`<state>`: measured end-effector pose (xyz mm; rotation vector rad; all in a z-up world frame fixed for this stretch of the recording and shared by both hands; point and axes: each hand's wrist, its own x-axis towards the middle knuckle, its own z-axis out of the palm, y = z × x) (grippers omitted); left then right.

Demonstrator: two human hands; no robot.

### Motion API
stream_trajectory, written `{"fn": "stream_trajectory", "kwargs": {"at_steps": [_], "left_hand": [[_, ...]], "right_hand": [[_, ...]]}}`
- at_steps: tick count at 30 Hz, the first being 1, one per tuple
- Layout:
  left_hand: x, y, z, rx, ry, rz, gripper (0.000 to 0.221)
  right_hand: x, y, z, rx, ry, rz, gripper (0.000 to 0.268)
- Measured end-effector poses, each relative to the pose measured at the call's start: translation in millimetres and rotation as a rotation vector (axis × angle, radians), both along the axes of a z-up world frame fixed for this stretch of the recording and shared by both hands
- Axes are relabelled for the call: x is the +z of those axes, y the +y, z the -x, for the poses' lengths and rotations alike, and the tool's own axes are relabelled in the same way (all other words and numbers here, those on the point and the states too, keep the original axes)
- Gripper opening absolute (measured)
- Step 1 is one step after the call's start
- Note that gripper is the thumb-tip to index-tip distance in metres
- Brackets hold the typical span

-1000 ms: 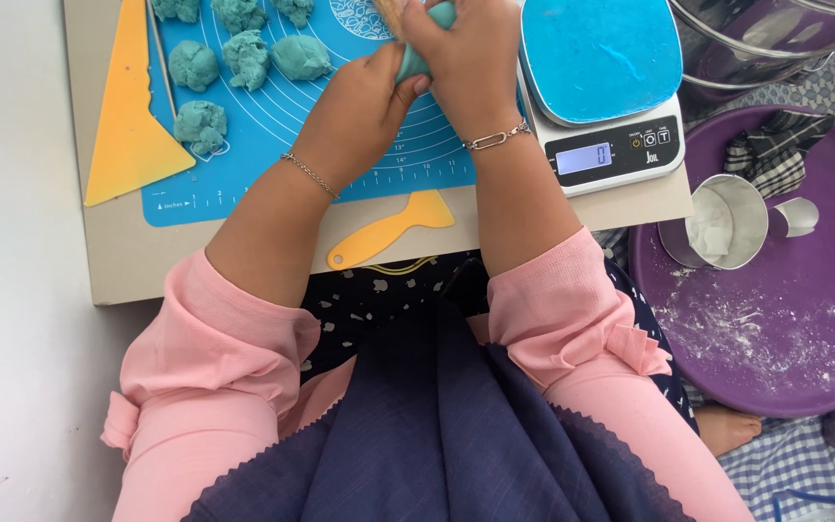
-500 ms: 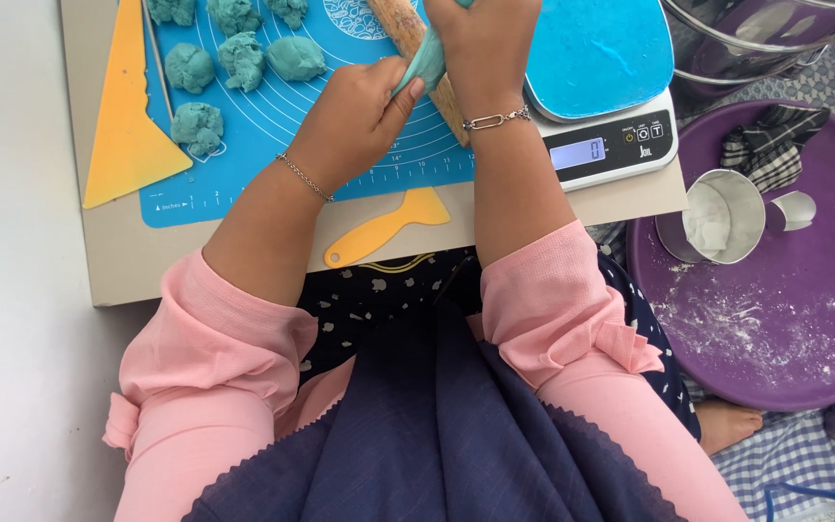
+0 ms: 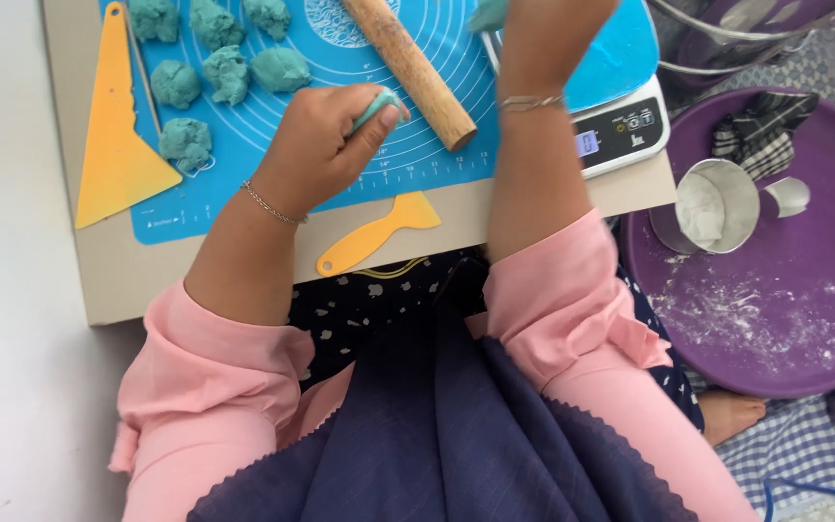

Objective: Weighing and portioning blue dough using a digital scale on a silicone mat.

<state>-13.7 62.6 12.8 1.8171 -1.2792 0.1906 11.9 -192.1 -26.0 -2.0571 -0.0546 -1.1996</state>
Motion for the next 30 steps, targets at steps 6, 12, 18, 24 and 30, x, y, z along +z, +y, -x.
{"fn": "stream_trajectory", "kwargs": {"at_steps": [6, 12, 18, 24, 30], "left_hand": [[-13.3, -3.2, -11.7, 0.215, -0.100, -0.206, 0.025], [-17.8, -3.9, -16.3, 0.159, -0.218, -0.214, 0.018], [-30.5, -7.8, -21.1, -0.046, -0.152, -0.265, 0.026], [-31.5, -11.5, -19.7, 0.123, -0.009, -0.504, 0.035], [-35.3, -8.0, -23.1, 0.102, -0.088, -0.406, 0.014]], "right_hand": [[-10.9, 38.7, -5.8, 0.056, -0.001, 0.009, 0.025], [-10.9, 42.0, -4.5, 0.072, -0.027, 0.019, 0.027], [25.7, -2.9, 46.4, 0.200, 0.155, -0.118, 0.018], [12.0, -86.1, 86.9, 0.082, 0.291, -0.118, 0.033], [3.9, -88.1, 92.4, -0.275, 0.230, 0.285, 0.023]]}}
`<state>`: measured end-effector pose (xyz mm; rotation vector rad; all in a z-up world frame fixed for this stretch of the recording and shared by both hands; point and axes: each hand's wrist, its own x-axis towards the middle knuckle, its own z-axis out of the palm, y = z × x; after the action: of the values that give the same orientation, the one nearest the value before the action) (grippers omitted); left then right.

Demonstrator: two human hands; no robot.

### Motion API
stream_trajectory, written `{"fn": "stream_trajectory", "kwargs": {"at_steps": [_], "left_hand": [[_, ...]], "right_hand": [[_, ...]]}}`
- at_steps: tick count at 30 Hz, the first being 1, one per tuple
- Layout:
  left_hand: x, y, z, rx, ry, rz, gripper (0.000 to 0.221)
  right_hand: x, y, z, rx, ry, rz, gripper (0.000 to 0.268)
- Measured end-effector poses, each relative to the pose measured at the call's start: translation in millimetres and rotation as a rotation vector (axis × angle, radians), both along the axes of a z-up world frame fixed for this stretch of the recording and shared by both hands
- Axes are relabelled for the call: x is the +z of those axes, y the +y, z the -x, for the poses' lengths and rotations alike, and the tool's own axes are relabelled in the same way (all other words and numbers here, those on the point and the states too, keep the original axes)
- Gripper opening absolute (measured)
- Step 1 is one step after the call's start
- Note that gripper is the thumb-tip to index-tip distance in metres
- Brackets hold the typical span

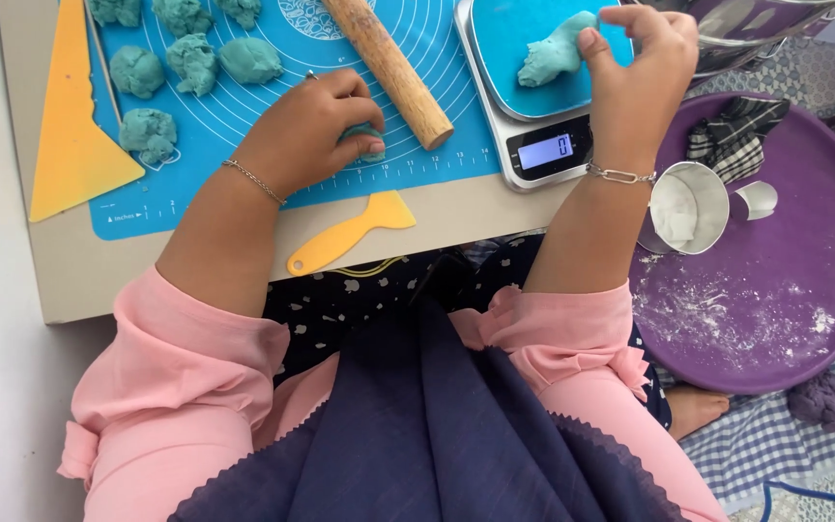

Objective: Weighing and portioning blue dough using a digital scale on a silicone mat.

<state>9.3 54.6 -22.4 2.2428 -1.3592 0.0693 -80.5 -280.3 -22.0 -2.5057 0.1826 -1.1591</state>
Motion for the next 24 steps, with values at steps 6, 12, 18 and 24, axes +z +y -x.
{"fn": "stream_trajectory", "kwargs": {"at_steps": [6, 12, 18, 24], "left_hand": [[3.0, -0.7, -3.1, -0.022, -0.095, -0.022, 0.021], [8.7, 2.8, -1.0, 0.046, 0.027, -0.011, 0.016], [8.0, 7.7, -3.5, -0.005, -0.014, -0.052, 0.027], [4.9, 8.3, -5.8, -0.054, -0.029, -0.072, 0.040]], "right_hand": [[13.9, 98.8, 34.0, 0.026, -0.177, -0.106, 0.023], [-17.3, 166.8, 58.1, 0.415, 0.057, 0.071, 0.037], [-14.6, 165.6, 49.9, 0.464, 0.178, 0.120, 0.033], [-13.7, 166.8, 47.4, 0.493, 0.261, 0.153, 0.036]]}}
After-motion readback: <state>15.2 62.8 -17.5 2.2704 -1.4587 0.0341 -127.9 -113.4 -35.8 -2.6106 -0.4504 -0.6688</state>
